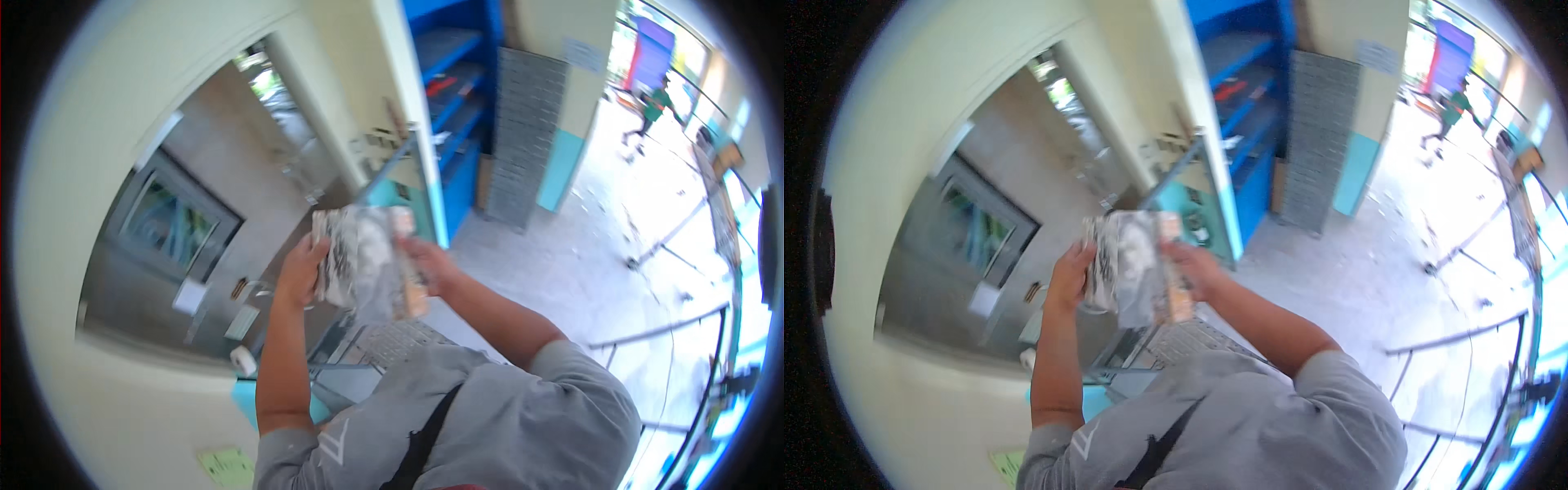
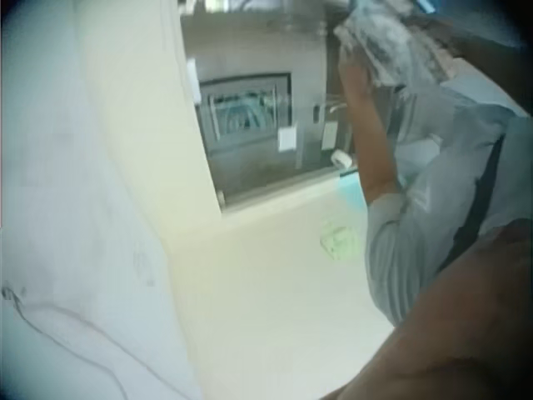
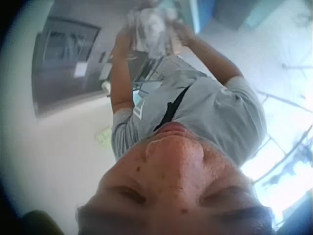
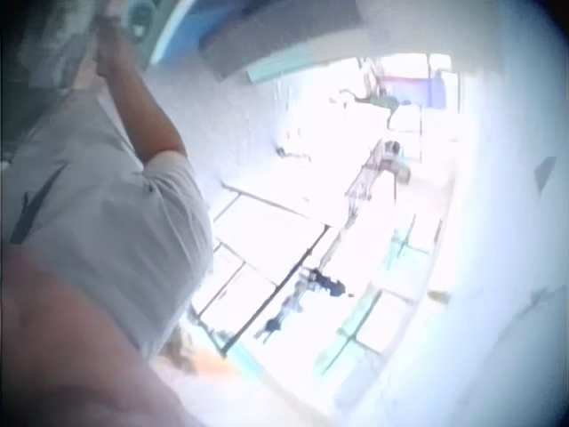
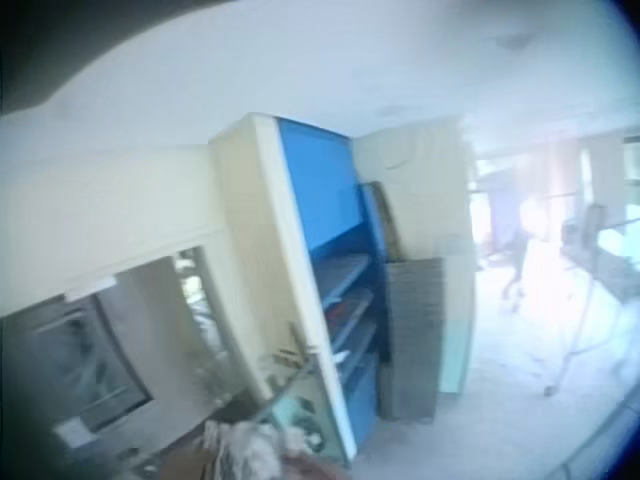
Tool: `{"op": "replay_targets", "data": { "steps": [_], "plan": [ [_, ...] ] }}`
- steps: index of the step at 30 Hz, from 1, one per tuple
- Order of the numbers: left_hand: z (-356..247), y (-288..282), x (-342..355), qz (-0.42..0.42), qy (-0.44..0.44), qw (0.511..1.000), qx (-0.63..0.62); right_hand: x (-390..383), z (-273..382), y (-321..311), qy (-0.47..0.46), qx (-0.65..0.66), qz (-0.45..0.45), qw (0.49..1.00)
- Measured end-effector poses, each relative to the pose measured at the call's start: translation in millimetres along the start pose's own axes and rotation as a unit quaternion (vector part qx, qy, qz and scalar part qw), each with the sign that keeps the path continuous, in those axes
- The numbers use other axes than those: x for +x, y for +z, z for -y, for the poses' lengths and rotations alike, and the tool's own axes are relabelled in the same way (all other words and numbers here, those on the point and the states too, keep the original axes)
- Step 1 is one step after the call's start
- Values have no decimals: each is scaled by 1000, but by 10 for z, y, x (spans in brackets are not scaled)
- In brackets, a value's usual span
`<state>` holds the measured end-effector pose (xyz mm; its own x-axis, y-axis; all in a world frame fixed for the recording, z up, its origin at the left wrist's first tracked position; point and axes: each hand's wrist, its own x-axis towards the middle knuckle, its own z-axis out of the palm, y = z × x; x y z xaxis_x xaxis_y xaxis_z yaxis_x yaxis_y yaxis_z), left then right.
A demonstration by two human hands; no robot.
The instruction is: The person scoops plaster paste between two putty knives and applies it onto the ceiling.
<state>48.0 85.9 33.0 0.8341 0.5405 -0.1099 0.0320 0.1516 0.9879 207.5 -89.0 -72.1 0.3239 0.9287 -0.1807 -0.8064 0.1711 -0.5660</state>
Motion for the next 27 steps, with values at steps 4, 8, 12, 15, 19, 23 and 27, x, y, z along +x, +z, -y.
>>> {"op": "replay_targets", "data": {
  "steps": [4,8,12,15,19,23,27],
  "plan": [
    [431,119,78,23,-31,995,93,-515,234,191,3,-9,-88,996],
    [451,204,115,50,-60,992,103,-611,166,75,-36,33,-97,994],
    [407,239,158,39,-74,962,260,-728,186,-103,-53,-15,-171,984],
    [503,126,285,-22,-23,931,363,-811,322,-273,-229,-106,-185,950],
    [373,317,267,-41,117,972,199,-749,442,-430,-313,-128,-173,925],
    [144,760,11,-55,176,959,213,-754,436,-414,-383,-122,-184,897],
    [44,1000,-59,-61,171,941,284,-721,469,-382,-401,-149,-169,888]
  ]
}}
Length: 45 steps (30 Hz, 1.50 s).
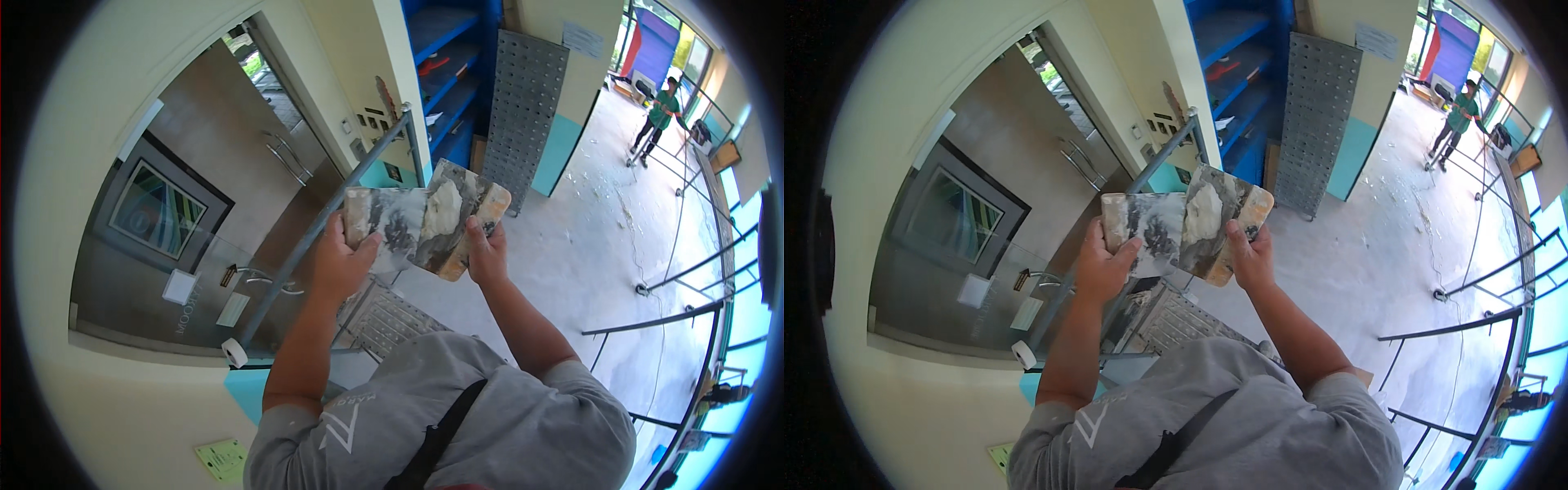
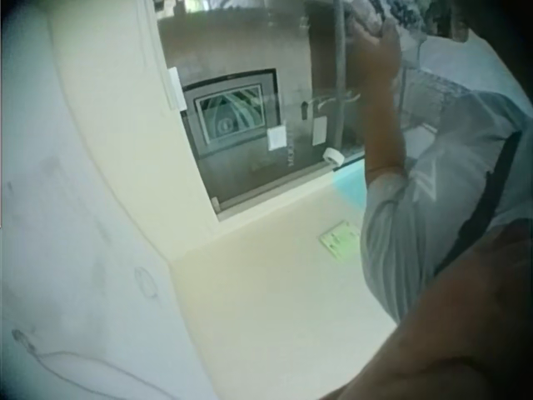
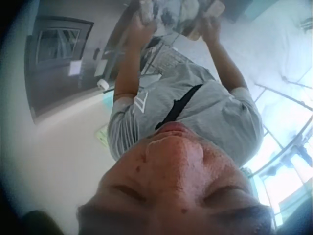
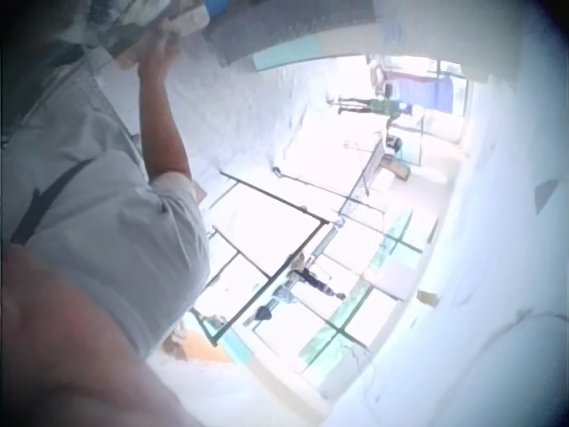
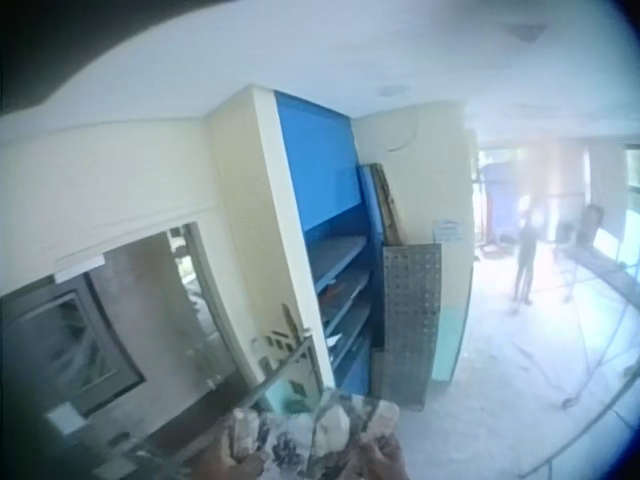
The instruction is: The person scoops plaster paste between two putty knives and applies it onto the ceiling.
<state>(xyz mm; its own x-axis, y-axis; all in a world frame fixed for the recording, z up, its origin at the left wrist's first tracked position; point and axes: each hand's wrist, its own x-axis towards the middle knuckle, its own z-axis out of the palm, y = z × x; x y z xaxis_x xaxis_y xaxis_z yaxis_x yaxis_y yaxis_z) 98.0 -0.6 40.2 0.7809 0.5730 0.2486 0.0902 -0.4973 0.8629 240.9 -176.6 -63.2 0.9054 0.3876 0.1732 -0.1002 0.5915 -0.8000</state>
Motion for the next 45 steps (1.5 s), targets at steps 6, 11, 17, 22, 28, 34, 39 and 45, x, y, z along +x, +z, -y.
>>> {"op": "replay_targets", "data": {
  "steps": [6,11,17,22,28,34,39,45],
  "plan": [
    [11,5,181,-22,9,998,56,149,17,125,-9,-72,54,996],
    [13,-220,61,-52,-53,974,215,168,53,150,18,-206,113,972],
    [-287,-1162,261,-334,55,930,144,191,-239,55,-5,-57,157,986],
    [-1813,-2733,-39,-551,246,797,3,342,-588,-115,49,-73,185,979],
    [-3351,-4474,-309,-339,600,669,-279,511,-728,17,54,-162,185,968],
    [-4145,-5143,-396,-439,544,713,-53,528,-794,76,29,-185,171,967],
    [-4612,-5622,-414,-279,573,720,-274,512,-772,124,39,-203,173,963],
    [-4906,-5477,-265,-262,561,747,-241,366,-681,-15,28,-215,99,971]
  ]
}}
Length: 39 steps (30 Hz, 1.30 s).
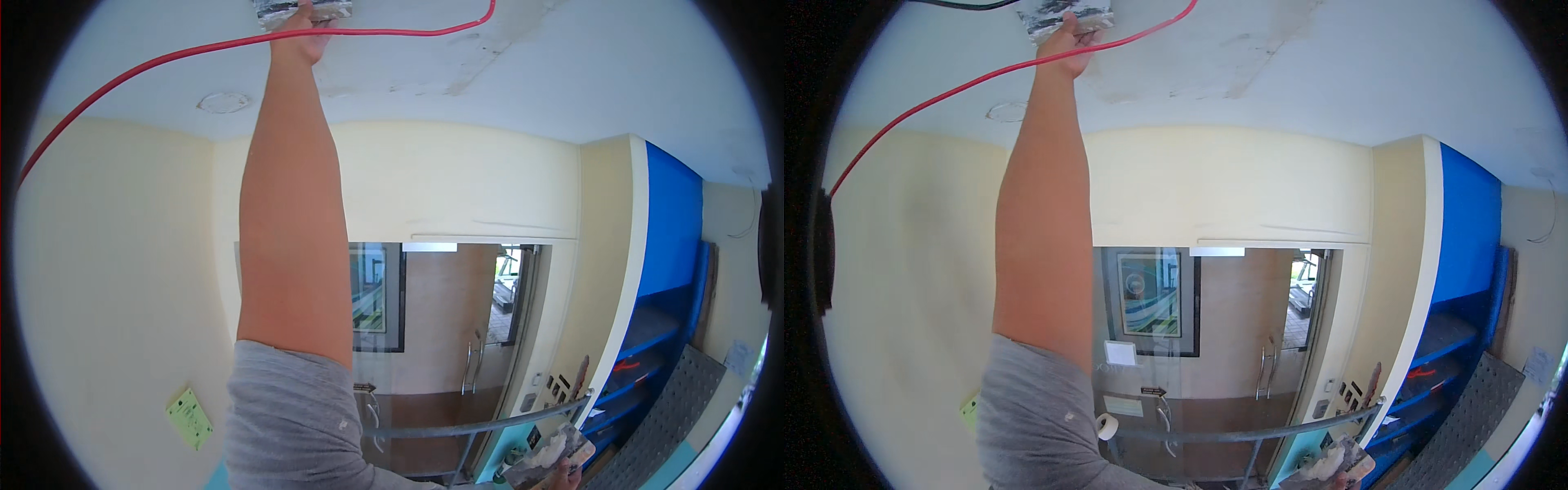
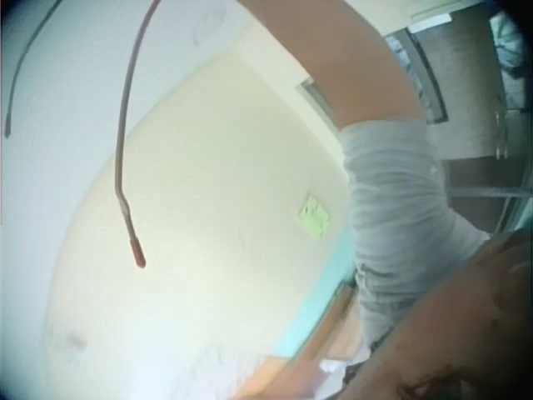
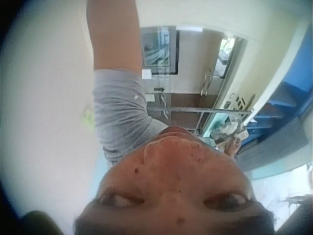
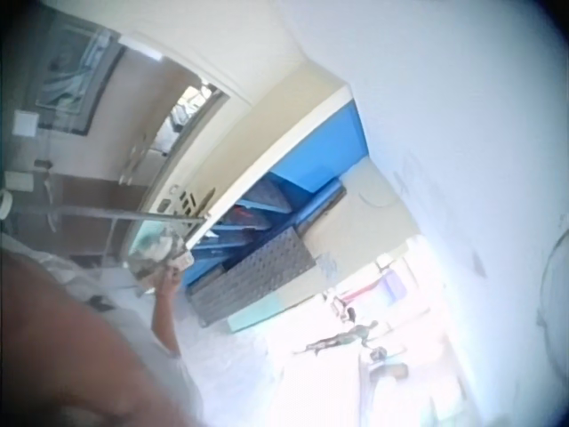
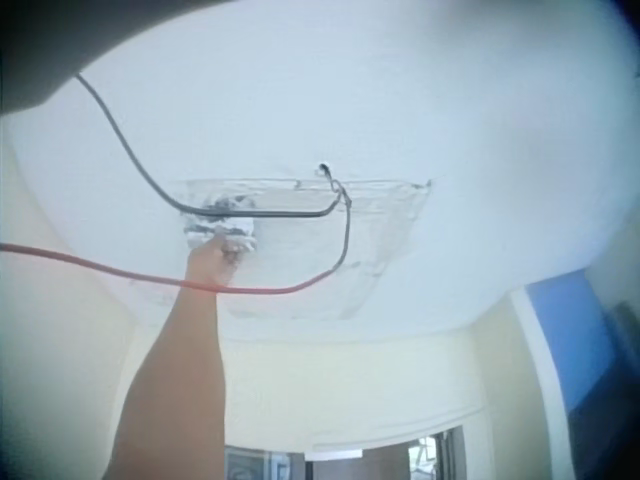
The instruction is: The person scoops plaster paste between two putty knives and applies it onto the ceiling.
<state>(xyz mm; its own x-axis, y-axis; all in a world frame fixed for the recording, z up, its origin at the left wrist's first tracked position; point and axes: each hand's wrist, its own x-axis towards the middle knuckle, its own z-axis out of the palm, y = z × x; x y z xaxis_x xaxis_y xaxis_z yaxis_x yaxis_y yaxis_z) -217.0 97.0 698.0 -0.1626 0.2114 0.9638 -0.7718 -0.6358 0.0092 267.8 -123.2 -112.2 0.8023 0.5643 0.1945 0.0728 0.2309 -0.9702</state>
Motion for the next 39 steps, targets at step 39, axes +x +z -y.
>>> {"op": "replay_targets", "data": {
  "steps": [39],
  "plan": [
    [-1988,-231,-530,-335,292,407,798,-88,-11,118,98,121,42,987]
  ]
}}
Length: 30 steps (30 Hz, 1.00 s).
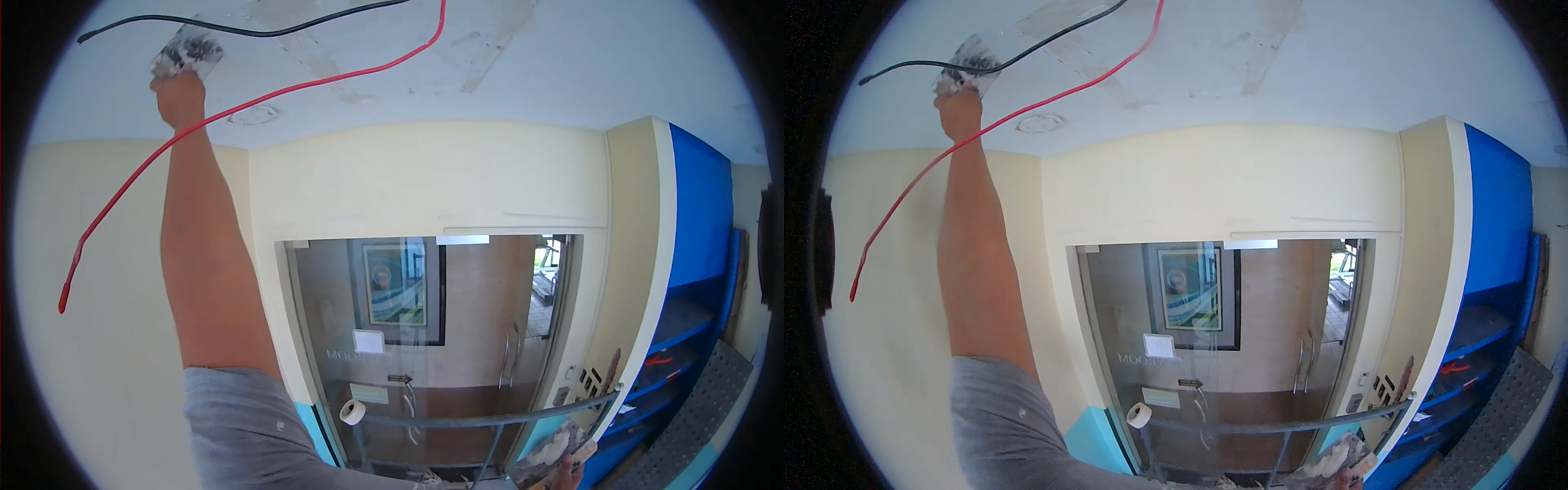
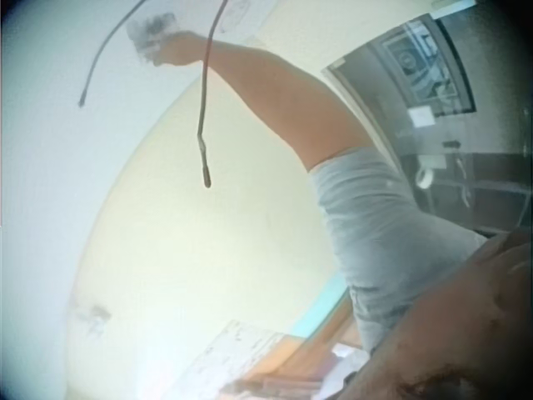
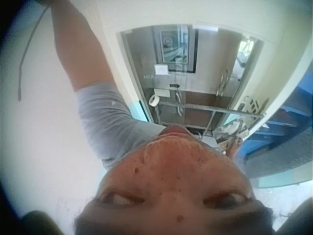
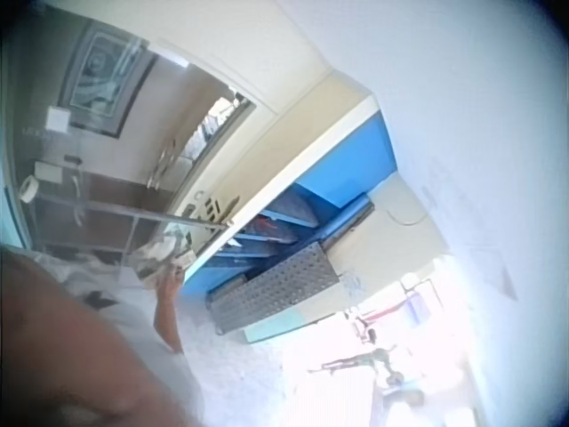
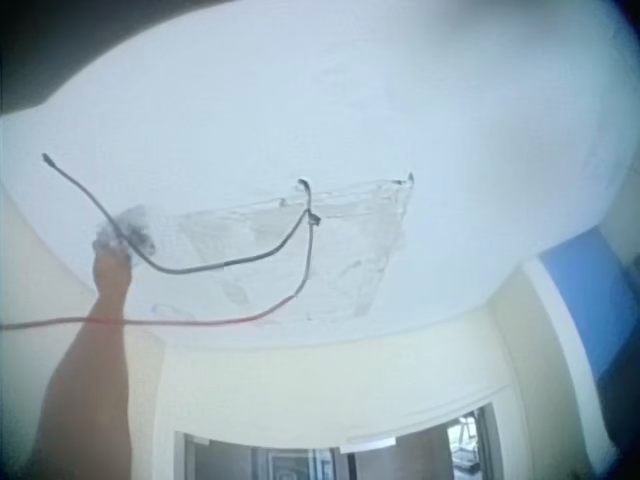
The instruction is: The person scoops plaster paste between two putty knives and applies it onto the ceiling.
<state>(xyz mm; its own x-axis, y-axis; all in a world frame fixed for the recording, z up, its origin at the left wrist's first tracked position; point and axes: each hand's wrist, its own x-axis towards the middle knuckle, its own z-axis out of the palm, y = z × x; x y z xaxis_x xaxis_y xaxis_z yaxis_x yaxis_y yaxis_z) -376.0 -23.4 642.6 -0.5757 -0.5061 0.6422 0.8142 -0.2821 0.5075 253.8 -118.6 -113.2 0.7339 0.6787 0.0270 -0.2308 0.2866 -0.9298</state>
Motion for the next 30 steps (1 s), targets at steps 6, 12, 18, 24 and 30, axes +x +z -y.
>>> {"op": "replay_targets", "data": {
  "steps": [6,12,18,24,30],
  "plan": [
    [573,-114,-1219,108,67,983,-132,-47,158,74,-35,-115,58,991],
    [600,-900,-4350,618,-325,642,-315,62,313,749,202,232,144,941],
    [341,-2515,-6309,802,-515,132,-272,111,191,1190,285,249,203,903],
    [561,-2838,-6837,873,-441,68,-199,-134,368,1276,250,242,155,925],
    [1206,-2826,-7064,935,-247,193,-164,-201,251,1082,175,202,142,953]
  ]
}}
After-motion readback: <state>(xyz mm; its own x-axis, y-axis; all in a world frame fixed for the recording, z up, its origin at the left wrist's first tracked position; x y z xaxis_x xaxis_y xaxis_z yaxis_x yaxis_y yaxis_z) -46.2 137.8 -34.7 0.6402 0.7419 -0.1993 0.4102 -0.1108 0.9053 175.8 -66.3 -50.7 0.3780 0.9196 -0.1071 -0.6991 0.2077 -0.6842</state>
